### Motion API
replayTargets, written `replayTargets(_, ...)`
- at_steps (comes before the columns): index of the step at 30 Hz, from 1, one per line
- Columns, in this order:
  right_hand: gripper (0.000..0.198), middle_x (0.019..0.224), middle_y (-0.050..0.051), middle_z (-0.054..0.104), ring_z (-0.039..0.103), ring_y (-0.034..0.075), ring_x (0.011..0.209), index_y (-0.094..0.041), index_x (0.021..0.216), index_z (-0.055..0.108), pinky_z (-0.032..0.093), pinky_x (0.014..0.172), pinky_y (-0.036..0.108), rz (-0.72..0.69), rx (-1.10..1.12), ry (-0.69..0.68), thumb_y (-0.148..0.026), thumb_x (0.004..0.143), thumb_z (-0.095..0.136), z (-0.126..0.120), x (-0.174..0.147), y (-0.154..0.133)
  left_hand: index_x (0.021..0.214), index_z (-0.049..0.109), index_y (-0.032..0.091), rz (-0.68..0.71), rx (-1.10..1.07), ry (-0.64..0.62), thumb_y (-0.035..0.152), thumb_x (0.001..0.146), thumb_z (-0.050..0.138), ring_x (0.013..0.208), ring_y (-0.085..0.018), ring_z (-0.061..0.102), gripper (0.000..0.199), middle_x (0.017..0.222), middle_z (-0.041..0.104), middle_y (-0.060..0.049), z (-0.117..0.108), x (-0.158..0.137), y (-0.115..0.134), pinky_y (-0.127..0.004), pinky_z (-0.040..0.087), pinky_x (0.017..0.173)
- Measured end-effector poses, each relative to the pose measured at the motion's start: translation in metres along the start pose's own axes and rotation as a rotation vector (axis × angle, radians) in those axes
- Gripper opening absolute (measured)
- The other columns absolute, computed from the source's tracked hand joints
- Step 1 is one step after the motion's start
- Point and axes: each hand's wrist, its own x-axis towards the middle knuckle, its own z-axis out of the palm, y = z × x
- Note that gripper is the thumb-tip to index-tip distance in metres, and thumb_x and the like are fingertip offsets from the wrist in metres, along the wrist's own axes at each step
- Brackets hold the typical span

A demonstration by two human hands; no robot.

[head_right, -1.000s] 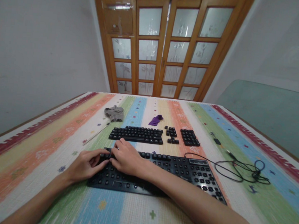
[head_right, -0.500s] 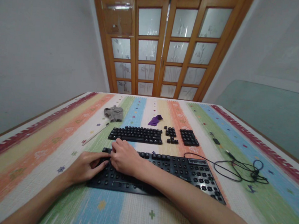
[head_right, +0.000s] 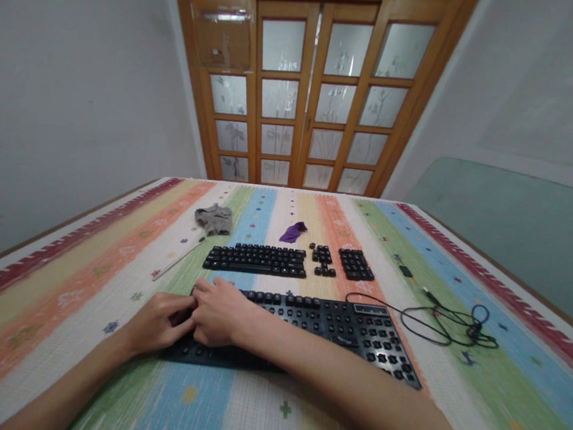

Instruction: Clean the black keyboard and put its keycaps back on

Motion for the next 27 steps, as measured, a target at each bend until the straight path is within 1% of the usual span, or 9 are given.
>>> replayTargets(3, 0.025, 0.085, 0.014, 0.068, 0.052, 0.029, 0.099, -0.013, 0.08, 0.076, 0.045, 0.078, 0.042, 0.0, 0.005, -0.057, -0.031, 0.087, 0.06, -0.003, 0.005, -0.004, 0.064, 0.052, 0.019, 0.012, 0.002, 0.003, 0.016, 0.083, 0.051, 0.044, -0.011, 0.052, 0.019, 0.051, 0.053, 0.003, 0.0, 0.001, 0.0, -0.021, 0.034, 0.047)
replayTargets(6, 0.027, 0.09, 0.016, 0.069, 0.053, 0.029, 0.098, -0.01, 0.083, 0.077, 0.047, 0.08, 0.041, 0.012, 0.031, -0.048, -0.032, 0.086, 0.061, -0.006, 0.005, 0.001, 0.066, 0.055, 0.019, 0.019, 0.004, 0.006, 0.017, 0.086, 0.051, 0.044, -0.012, 0.053, 0.021, 0.052, 0.055, 0.002, -0.001, 0.001, 0.001, -0.021, 0.035, 0.047)
replayTargets(10, 0.021, 0.103, 0.014, 0.07, 0.054, 0.027, 0.101, -0.012, 0.082, 0.078, 0.048, 0.086, 0.039, -0.024, 0.192, 0.022, -0.028, 0.083, 0.066, -0.008, -0.004, 0.029, 0.083, 0.068, 0.017, 0.026, 0.005, 0.003, 0.021, 0.091, 0.053, 0.043, -0.011, 0.054, 0.018, 0.053, 0.058, 0.002, -0.003, 0.001, 0.001, -0.021, 0.038, 0.047)
replayTargets(12, 0.014, 0.116, 0.011, 0.069, 0.054, 0.025, 0.108, -0.017, 0.085, 0.08, 0.046, 0.093, 0.037, -0.023, 0.325, 0.116, -0.019, 0.082, 0.066, -0.007, -0.008, 0.048, 0.093, 0.071, 0.017, 0.02, 0.007, 0.006, 0.023, 0.093, 0.053, 0.042, -0.011, 0.053, 0.019, 0.054, 0.059, 0.002, -0.003, 0.0, 0.001, -0.021, 0.039, 0.047)
replayTargets(14, 0.017, 0.116, 0.01, 0.069, 0.056, 0.022, 0.109, -0.018, 0.089, 0.08, 0.044, 0.097, 0.038, 0.072, 0.409, 0.221, -0.013, 0.082, 0.064, -0.004, -0.01, 0.066, 0.097, 0.072, 0.017, 0.014, 0.008, 0.005, 0.024, 0.094, 0.053, 0.042, -0.011, 0.053, 0.021, 0.054, 0.06, 0.002, -0.002, -0.001, 0.0, -0.022, 0.041, 0.047)
replayTargets(16, 0.02, 0.11, 0.009, 0.072, 0.059, 0.02, 0.105, -0.017, 0.091, 0.079, 0.043, 0.099, 0.037, 0.227, 0.423, 0.279, -0.01, 0.083, 0.062, 0.0, -0.008, 0.082, 0.099, 0.073, 0.016, 0.015, 0.01, 0.006, 0.025, 0.096, 0.053, 0.042, -0.011, 0.053, 0.022, 0.055, 0.06, 0.002, -0.002, -0.001, -0.001, -0.022, 0.043, 0.047)
replayTargets(18, 0.022, 0.105, 0.007, 0.074, 0.061, 0.019, 0.101, -0.017, 0.093, 0.079, 0.042, 0.099, 0.035, 0.38, 0.397, 0.278, -0.009, 0.083, 0.061, 0.004, -0.004, 0.096, 0.099, 0.073, 0.016, 0.021, 0.015, 0.008, 0.025, 0.096, 0.052, 0.042, -0.011, 0.054, 0.023, 0.055, 0.061, 0.002, -0.001, -0.002, -0.002, -0.023, 0.045, 0.048)
replayTargets(20, 0.023, 0.102, 0.006, 0.076, 0.062, 0.019, 0.099, -0.017, 0.092, 0.079, 0.041, 0.099, 0.033, 0.486, 0.367, 0.256, -0.008, 0.082, 0.059, 0.01, 0.001, 0.11, 0.101, 0.072, 0.016, 0.025, 0.019, 0.013, 0.025, 0.097, 0.052, 0.043, -0.012, 0.055, 0.023, 0.056, 0.061, 0.002, -0.002, -0.003, -0.002, -0.023, 0.046, 0.049)
replayTargets(27, 0.024, 0.098, 0.009, 0.077, 0.063, 0.025, 0.1, -0.014, 0.091, 0.08, 0.041, 0.095, 0.034, 0.673, 0.324, 0.22, -0.013, 0.085, 0.057, 0.036, 0.018, 0.15, 0.105, 0.071, 0.015, 0.035, 0.028, 0.032, 0.025, 0.097, 0.052, 0.041, -0.011, 0.053, 0.023, 0.054, 0.06, 0.003, -0.004, -0.004, 0.0, -0.024, 0.047, 0.048)
